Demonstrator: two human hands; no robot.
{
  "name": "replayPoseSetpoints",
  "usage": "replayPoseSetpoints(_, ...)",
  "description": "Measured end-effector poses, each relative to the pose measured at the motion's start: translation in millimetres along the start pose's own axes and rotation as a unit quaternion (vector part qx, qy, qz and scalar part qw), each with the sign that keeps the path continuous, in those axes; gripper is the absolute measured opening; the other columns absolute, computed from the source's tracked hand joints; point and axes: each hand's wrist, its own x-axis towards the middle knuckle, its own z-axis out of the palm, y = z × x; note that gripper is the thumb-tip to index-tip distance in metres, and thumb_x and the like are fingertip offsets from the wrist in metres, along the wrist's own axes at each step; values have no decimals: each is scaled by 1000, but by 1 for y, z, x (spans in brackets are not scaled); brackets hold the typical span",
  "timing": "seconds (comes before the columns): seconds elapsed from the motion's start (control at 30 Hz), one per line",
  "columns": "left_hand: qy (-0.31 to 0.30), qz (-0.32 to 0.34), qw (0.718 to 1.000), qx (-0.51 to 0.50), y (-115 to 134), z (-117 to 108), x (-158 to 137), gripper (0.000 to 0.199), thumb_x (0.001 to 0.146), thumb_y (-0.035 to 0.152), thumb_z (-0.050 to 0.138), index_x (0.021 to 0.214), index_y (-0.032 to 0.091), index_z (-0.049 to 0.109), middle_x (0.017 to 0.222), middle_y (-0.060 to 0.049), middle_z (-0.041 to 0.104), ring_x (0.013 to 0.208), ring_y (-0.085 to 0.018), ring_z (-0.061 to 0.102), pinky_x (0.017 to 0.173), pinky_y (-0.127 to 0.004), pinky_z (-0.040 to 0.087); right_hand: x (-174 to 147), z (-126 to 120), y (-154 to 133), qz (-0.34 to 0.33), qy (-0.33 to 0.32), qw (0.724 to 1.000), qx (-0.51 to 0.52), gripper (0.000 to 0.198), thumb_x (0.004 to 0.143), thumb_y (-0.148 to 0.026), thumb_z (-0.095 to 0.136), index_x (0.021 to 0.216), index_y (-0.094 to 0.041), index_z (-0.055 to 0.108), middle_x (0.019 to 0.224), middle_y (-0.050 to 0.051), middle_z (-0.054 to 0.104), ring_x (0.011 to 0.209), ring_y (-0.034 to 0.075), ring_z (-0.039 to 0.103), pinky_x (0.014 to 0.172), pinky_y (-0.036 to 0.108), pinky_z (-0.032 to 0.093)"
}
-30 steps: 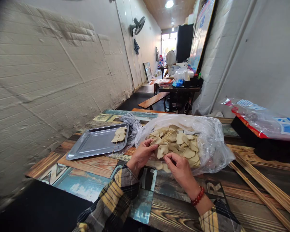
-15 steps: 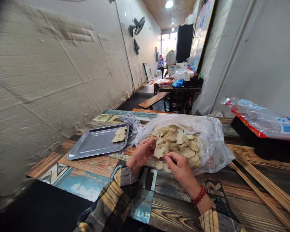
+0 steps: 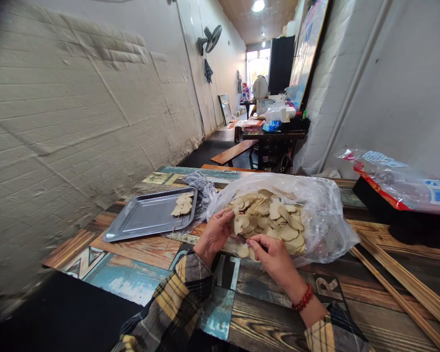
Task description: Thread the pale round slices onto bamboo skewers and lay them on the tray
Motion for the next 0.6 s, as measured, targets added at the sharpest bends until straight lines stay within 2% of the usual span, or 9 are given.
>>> replayPoseSetpoints(0.13,2,5,1000,10,0,0,1,50,52,47,97,82,14,74,72,-2,72,64,-13,65,62,-24,50,-1,0,-1,-16,21,999,-27,37,95,-46,54,80,-20,77,52,-1,61,49,16,56,51,27,42)
replayPoseSetpoints(0.4,15,-9,1000,24,-5,2,0,51,46,45,99,76,12,75,68,-2,70,62,-12,61,59,-23,46,-3,0,-5,-30,44,996,-64,37,96,-41,53,73,-20,72,58,2,65,55,19,60,55,29,43)
replayPoseSetpoints(0.6,11,-17,1000,22,-8,6,-2,50,44,45,99,72,12,74,65,-2,69,60,-12,60,60,-24,46,-2,2,-2,-35,53,996,-70,38,96,-42,52,70,-20,70,55,1,63,53,18,58,54,29,40)
